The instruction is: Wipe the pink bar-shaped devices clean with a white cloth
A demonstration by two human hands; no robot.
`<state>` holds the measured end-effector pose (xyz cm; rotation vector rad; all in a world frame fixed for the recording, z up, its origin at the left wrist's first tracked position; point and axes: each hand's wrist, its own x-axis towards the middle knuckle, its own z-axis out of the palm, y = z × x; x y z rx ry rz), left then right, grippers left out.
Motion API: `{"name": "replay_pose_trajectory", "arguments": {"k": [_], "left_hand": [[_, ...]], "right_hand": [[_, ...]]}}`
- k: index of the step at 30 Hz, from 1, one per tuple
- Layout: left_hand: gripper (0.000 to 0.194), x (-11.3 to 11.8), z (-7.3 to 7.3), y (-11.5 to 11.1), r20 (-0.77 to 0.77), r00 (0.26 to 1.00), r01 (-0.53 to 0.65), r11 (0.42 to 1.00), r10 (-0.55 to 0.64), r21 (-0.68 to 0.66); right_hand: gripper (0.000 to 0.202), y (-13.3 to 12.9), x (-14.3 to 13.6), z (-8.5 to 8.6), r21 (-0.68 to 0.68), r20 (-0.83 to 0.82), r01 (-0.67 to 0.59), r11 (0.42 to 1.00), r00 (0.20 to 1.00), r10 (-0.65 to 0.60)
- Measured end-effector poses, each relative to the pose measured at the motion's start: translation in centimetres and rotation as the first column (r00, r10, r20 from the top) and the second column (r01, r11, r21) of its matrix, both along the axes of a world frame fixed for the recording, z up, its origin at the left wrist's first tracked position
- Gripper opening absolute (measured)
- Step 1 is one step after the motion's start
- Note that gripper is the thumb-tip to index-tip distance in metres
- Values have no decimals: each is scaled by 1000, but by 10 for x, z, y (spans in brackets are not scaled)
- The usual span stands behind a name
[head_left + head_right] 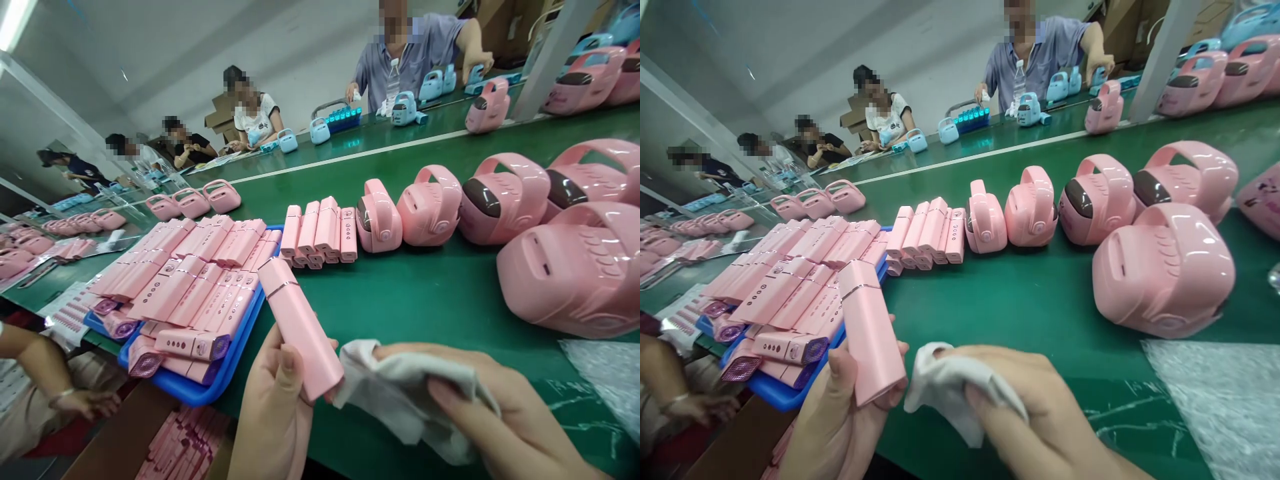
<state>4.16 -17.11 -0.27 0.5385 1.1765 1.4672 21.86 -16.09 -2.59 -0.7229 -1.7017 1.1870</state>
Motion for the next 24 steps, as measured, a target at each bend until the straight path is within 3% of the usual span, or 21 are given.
{"name": "replay_pose_trajectory", "arguments": {"k": [2,4,8,13,17,21,24], "left_hand": [[52,-1,-4,2,-7,999,43,999,-42,32],[51,-1,-8,4,-15,996,88,994,-87,71],[53,3,-11,5,-24,989,151,984,-149,96],[52,12,-7,-3,33,978,203,977,-206,64],[62,17,-10,-3,104,967,229,973,-231,28],[64,17,-12,-1,81,977,200,980,-199,3],[59,17,-9,-2,37,989,147,985,-144,-95]], "right_hand": [[32,1,-1,-6,-205,-63,31,978,997,-44],[33,1,-1,-11,-265,-73,48,963,995,-69],[41,-2,-1,-8,-52,30,53,997,998,-51],[41,-8,-2,4,144,132,62,988,988,-82],[37,-6,-9,-4,248,156,27,968,985,-67],[30,-4,-18,-10,265,276,1,964,958,-77],[26,-3,-20,-5,386,408,-107,916,911,-65]]}}
